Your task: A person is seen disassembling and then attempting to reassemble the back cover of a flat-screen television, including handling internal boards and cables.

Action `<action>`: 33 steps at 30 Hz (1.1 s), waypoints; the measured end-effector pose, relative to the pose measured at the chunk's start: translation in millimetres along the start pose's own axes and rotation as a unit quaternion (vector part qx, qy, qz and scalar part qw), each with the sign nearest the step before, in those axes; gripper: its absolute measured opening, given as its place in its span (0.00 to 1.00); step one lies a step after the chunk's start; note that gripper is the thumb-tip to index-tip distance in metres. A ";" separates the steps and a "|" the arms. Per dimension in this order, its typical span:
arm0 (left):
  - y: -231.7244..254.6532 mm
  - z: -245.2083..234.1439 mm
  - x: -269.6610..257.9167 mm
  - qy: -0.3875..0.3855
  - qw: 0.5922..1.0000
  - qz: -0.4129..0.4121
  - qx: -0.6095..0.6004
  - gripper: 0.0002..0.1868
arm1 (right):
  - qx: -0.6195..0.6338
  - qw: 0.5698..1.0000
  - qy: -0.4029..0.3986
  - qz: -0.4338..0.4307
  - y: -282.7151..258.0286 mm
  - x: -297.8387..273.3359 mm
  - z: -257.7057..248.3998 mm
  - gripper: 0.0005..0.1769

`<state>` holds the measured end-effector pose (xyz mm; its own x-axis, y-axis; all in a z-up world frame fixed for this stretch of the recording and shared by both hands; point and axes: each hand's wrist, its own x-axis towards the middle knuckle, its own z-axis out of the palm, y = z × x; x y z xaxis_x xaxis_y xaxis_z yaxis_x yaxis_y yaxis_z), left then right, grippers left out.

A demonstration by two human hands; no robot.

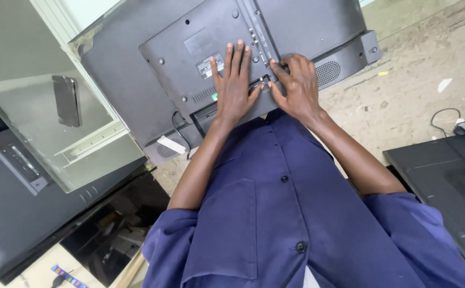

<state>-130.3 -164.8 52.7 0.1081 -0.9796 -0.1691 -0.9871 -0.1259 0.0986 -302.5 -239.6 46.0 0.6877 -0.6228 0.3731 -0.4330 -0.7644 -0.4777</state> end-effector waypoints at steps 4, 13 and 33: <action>0.2 15.0 -0.5 0.057 0.996 -0.020 -0.065 0.43 | -0.021 1.000 0.000 0.009 0.3 -1.6 1.0 0.19; 0.9 13.0 -10.1 0.125 0.959 -0.006 -0.256 0.43 | 0.022 1.000 -0.018 0.009 24.3 -18.4 27.0 0.27; 56.6 -29.4 -179.8 -0.138 0.780 -0.256 -0.554 0.22 | 0.133 0.989 0.043 0.047 24.9 -68.3 -39.8 0.23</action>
<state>-202.1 -0.4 117.5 0.2744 -0.7045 -0.6545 -0.0985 -0.6977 0.7096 -383.4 -222.7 40.4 0.5953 -0.7095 0.3772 -0.3164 -0.6385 -0.7016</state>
